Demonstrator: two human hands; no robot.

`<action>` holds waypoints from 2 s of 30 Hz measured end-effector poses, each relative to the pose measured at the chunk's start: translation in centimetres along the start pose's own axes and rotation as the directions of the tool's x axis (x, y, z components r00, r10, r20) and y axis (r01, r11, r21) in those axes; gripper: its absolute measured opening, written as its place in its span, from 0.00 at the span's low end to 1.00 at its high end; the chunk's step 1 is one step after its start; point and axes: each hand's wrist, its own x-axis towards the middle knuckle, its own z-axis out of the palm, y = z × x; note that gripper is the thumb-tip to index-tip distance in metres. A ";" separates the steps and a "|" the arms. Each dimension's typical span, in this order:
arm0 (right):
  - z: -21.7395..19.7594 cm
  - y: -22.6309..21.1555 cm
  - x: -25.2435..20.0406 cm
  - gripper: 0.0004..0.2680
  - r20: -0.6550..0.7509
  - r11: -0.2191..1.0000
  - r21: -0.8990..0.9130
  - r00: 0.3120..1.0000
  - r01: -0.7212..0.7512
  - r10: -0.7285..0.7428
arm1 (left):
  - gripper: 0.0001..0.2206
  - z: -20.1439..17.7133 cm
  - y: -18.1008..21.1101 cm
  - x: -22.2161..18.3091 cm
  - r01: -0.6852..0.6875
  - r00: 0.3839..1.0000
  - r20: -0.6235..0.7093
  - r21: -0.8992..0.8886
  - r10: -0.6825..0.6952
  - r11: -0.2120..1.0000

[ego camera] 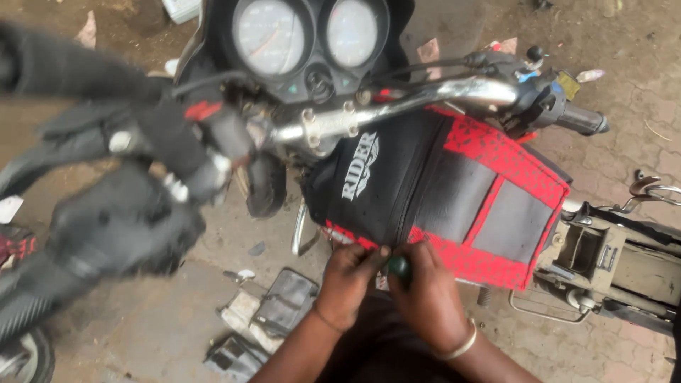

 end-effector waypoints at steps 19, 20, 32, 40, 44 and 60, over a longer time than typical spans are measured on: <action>0.1 1.6 -2.0 0.12 -0.121 0.958 0.278 0.987 -0.069 0.106 | 0.02 2.0 -0.3 -2.3 0.017 0.998 -0.049 -0.234 -0.030 0.972; -0.2 1.5 -2.4 0.12 -0.122 0.958 0.276 0.986 -0.079 0.116 | 0.02 1.8 -1.0 -2.2 0.028 0.998 -0.043 -0.232 -0.039 0.972; -0.6 0.5 -1.2 0.11 -0.151 0.979 0.202 0.988 0.012 0.019 | 0.08 0.9 -2.5 1.3 -0.076 0.991 -0.111 -0.065 0.068 0.995; -0.4 0.1 0.7 0.07 -0.117 0.983 0.132 0.983 -0.126 0.142 | 0.05 0.1 0.1 0.3 0.088 0.996 0.000 -0.242 -0.091 0.966; -0.9 -0.4 0.8 0.08 -0.122 0.988 0.122 0.987 -0.091 0.106 | 0.06 -0.6 0.0 0.9 0.162 0.986 0.083 -0.296 -0.143 0.942; -3.2 -1.9 4.5 0.08 0.260 0.827 0.180 0.836 -0.533 0.482 | 0.02 -0.5 -0.3 0.9 0.108 0.986 0.147 -0.180 -0.082 0.978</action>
